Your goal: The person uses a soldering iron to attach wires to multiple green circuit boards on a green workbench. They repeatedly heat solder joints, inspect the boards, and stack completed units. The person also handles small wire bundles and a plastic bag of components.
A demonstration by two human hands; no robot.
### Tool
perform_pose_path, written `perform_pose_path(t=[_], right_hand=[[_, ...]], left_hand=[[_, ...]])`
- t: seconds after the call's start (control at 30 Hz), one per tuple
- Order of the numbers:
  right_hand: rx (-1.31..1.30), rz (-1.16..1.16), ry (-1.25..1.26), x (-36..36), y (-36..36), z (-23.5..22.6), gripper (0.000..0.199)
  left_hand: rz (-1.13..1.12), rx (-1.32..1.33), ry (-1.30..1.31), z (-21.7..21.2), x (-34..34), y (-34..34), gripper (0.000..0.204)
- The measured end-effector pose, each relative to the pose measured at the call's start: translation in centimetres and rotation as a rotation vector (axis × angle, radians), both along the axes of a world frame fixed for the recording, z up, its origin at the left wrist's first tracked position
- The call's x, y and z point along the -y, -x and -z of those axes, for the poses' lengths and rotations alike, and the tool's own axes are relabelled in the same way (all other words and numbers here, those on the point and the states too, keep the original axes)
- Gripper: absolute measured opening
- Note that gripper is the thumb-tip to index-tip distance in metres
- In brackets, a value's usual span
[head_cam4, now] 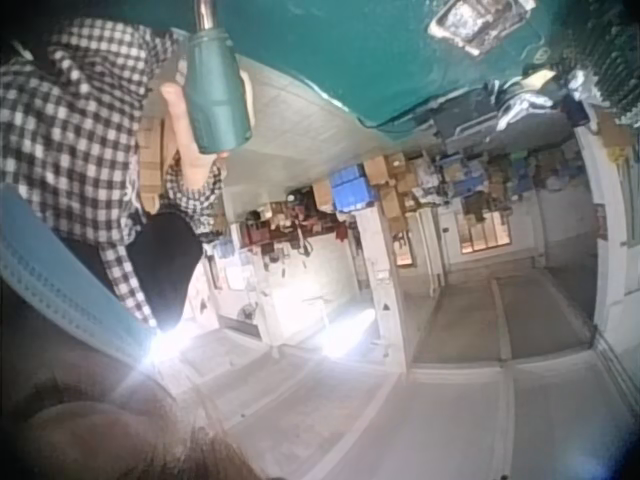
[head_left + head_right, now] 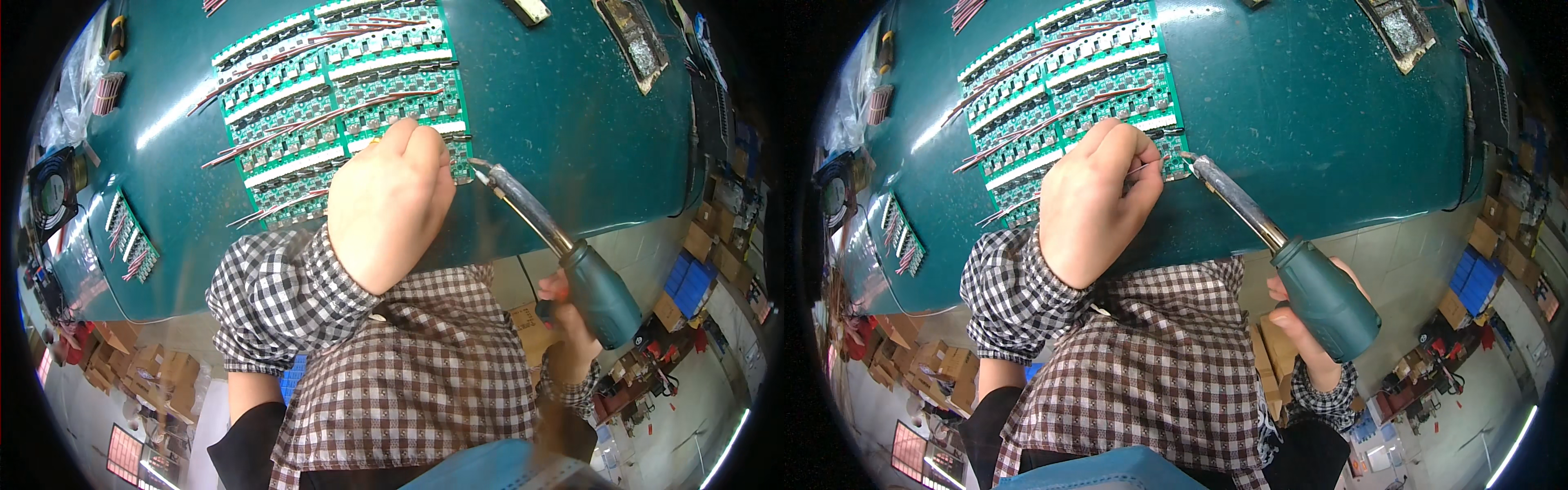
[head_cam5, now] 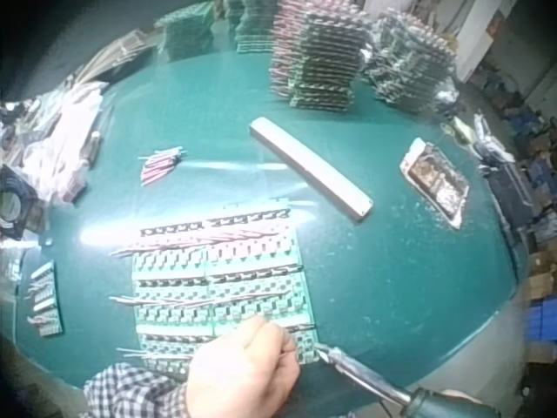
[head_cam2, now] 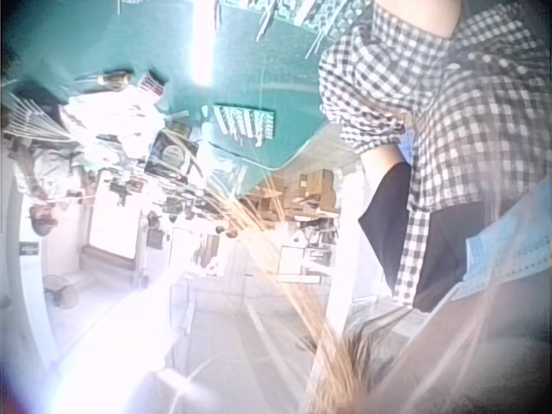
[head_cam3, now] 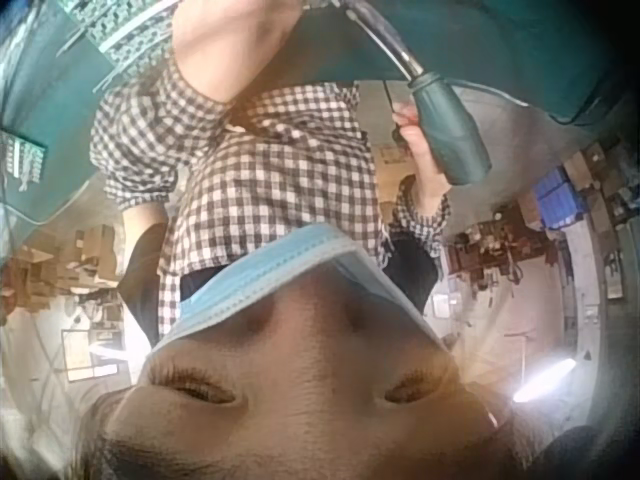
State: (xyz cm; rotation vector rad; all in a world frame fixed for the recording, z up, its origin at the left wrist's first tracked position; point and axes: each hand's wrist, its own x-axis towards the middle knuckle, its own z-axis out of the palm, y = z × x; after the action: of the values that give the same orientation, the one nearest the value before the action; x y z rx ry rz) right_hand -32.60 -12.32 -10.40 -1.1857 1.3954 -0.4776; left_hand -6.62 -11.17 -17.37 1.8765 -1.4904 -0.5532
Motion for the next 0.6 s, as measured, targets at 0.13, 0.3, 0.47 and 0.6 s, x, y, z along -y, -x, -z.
perform_pose_path(t=[0.13, 0.3, 0.47, 0.6], right_hand=[[-0.01, -0.122, 0.111, 0.3, 0.3, 0.4, 0.063], [-0.029, -0.114, 0.13, 0.1, 0.2, 0.5, 0.062], [-0.019, -0.084, 0.036, -0.3, 1.1, 0.9, 0.064], [-0.064, -0.086, 0.071, -0.3, 0.7, 0.7, 0.068]], left_hand=[[-0.009, 0.005, 0.019, 0.2, 0.0, 0.2, 0.012], [-0.017, 0.017, 0.026, 0.3, 0.0, 0.3, 0.012], [-0.033, 0.019, 0.031, 0.3, -0.1, 0.4, 0.013], [-0.024, 0.009, 0.022, 0.3, -0.1, 0.4, 0.013]])
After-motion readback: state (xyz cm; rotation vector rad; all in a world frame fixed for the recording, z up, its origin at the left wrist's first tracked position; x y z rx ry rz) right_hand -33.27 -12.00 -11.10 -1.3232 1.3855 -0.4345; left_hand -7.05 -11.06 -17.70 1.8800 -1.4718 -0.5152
